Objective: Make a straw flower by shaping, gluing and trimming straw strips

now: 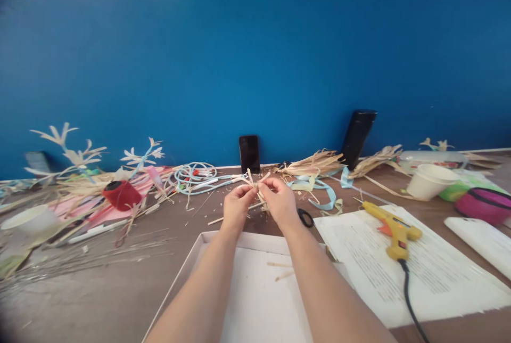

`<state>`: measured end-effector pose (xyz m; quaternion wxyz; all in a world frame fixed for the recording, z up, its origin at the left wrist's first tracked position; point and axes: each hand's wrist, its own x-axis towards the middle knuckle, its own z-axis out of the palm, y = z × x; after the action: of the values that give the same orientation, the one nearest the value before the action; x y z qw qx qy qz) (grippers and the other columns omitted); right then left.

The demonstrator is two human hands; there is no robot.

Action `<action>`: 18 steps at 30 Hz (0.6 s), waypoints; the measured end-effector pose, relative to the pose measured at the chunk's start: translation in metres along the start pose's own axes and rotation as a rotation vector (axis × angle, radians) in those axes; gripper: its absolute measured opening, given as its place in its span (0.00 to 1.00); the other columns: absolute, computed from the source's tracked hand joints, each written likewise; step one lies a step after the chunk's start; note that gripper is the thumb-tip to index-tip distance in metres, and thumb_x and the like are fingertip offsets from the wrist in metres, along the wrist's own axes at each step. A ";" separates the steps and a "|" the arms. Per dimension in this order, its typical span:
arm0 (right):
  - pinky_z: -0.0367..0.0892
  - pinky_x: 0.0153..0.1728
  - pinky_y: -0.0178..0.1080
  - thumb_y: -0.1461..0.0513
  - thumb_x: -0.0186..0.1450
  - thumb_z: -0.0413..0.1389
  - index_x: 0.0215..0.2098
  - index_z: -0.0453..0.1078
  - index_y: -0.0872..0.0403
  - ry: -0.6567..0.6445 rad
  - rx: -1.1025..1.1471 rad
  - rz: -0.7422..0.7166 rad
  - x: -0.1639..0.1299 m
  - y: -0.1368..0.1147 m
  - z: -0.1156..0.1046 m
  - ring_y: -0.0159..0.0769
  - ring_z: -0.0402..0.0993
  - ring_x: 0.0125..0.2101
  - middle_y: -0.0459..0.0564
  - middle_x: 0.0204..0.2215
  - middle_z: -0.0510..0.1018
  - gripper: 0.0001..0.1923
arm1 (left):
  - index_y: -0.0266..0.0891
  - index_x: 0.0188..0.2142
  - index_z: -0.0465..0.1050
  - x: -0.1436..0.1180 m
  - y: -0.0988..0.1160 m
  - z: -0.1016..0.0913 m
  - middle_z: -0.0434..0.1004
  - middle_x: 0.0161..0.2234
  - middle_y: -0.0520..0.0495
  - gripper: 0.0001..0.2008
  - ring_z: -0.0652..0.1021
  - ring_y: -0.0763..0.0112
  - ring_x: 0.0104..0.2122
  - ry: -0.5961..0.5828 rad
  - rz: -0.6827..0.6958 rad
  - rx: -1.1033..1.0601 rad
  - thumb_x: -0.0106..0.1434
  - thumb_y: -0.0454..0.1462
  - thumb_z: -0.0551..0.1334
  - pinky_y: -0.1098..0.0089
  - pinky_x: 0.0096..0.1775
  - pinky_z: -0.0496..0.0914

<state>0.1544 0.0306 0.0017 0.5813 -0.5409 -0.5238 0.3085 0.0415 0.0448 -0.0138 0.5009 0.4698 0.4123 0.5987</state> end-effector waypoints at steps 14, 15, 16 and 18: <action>0.53 0.20 0.33 0.52 0.55 0.56 0.24 0.70 0.55 -0.003 0.035 0.039 -0.002 -0.004 0.000 0.27 0.55 0.15 0.40 0.12 0.63 0.13 | 0.35 0.27 0.75 -0.002 0.002 0.002 0.72 0.22 0.51 0.11 0.68 0.77 0.22 0.014 0.031 0.041 0.47 0.41 0.66 0.76 0.27 0.63; 0.53 0.20 0.32 0.52 0.54 0.56 0.24 0.70 0.55 -0.003 0.038 0.048 -0.002 -0.004 0.000 0.27 0.55 0.15 0.40 0.12 0.64 0.14 | 0.35 0.27 0.75 -0.002 0.003 0.002 0.72 0.22 0.51 0.11 0.68 0.77 0.23 0.016 0.035 0.046 0.47 0.41 0.66 0.76 0.27 0.63; 0.53 0.19 0.32 0.51 0.54 0.56 0.24 0.71 0.55 -0.003 0.037 0.055 -0.002 -0.004 0.000 0.27 0.55 0.16 0.41 0.13 0.64 0.15 | 0.35 0.27 0.75 -0.002 0.003 0.003 0.72 0.22 0.52 0.10 0.68 0.77 0.23 0.018 0.039 0.051 0.47 0.41 0.66 0.76 0.27 0.63; 0.53 0.19 0.32 0.50 0.54 0.56 0.25 0.71 0.56 -0.001 0.022 0.061 -0.002 -0.004 -0.001 0.28 0.56 0.16 0.41 0.13 0.65 0.16 | 0.36 0.26 0.75 -0.002 0.003 0.003 0.72 0.22 0.52 0.09 0.68 0.76 0.23 0.021 0.049 0.061 0.47 0.40 0.66 0.76 0.28 0.63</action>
<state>0.1541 0.0274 0.0054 0.5773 -0.5501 -0.5039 0.3321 0.0444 0.0420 -0.0105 0.4669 0.4887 0.4240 0.6029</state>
